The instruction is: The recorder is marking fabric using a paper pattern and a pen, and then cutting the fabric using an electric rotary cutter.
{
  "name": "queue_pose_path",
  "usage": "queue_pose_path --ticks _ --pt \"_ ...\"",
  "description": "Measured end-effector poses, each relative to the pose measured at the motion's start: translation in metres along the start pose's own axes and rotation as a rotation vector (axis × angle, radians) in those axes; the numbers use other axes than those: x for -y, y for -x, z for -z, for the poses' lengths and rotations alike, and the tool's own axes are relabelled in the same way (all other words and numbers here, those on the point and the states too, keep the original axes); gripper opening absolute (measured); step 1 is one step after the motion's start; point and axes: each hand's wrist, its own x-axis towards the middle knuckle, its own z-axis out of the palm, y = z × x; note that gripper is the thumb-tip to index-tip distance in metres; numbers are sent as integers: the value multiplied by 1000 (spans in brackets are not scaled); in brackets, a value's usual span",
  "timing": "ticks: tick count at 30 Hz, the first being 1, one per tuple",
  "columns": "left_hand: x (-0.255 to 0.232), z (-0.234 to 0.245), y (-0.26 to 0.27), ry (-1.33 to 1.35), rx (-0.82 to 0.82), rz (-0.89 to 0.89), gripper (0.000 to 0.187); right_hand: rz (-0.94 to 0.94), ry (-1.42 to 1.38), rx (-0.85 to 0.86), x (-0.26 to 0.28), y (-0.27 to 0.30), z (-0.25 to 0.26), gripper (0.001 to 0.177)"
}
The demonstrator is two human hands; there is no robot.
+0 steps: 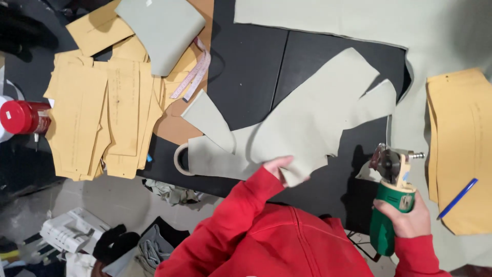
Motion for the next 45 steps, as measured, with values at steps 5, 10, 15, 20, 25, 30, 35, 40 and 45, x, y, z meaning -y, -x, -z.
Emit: queue_pose_path --ticks 5,10,15,20,25,30,35,40,45 --pt "51 -11 -16 -114 90 36 41 14 93 -41 -23 14 12 49" --pt "100 11 -15 -617 52 201 35 51 146 -87 -46 26 24 53" --pt "124 11 15 -1035 66 23 28 -86 291 -116 -77 65 34 61" --pt "87 16 46 -1466 71 -214 20 -215 399 44 -120 80 25 76" --pt "25 3 27 -1914 165 -545 13 -293 380 83 -112 67 3 71" --pt "58 -6 -52 -2338 198 -900 26 -275 554 90 -80 50 -2 80" --pt "83 10 -94 -2469 252 -904 29 -251 625 113 -62 31 0 75" --pt "78 20 -95 -2431 308 -938 31 -143 541 111 -50 22 -1 69" --pt "77 22 -94 -2391 330 -1021 32 -181 558 142 -43 9 -2 69"
